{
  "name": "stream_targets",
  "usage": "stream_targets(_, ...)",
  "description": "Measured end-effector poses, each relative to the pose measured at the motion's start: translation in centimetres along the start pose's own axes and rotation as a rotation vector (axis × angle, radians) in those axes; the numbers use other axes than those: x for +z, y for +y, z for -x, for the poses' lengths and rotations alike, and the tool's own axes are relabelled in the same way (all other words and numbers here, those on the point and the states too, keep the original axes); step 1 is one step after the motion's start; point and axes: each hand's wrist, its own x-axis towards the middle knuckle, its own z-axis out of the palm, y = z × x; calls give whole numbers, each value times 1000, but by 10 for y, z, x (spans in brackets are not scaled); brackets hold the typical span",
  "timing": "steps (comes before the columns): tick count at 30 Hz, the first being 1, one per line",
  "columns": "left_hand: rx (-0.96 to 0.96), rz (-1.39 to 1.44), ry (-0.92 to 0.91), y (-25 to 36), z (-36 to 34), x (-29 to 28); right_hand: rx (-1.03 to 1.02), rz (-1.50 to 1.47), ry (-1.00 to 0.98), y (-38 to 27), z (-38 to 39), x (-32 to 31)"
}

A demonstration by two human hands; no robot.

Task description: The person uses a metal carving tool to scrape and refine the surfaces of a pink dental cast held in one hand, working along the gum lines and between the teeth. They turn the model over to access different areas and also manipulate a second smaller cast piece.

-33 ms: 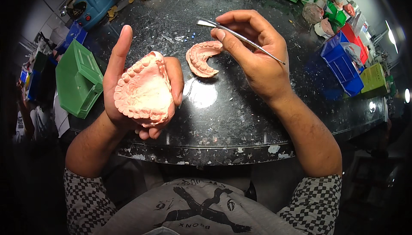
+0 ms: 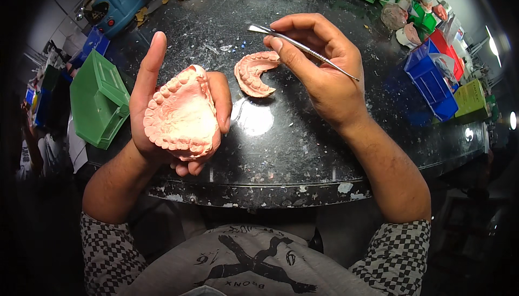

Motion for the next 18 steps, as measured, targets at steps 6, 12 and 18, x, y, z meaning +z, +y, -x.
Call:
stream_targets(6, 20, 1, -5, 0, 0, 1, -319, 42, -39, -4, 4, -3)
stream_targets(12, 99, -113, 348, 2, -2, -9, -505, 229, -117, -10, 8, -6)
stream_targets(18, 99, -97, 193, 0, -8, -10, -594, 214, -233, -15, 6, -1)
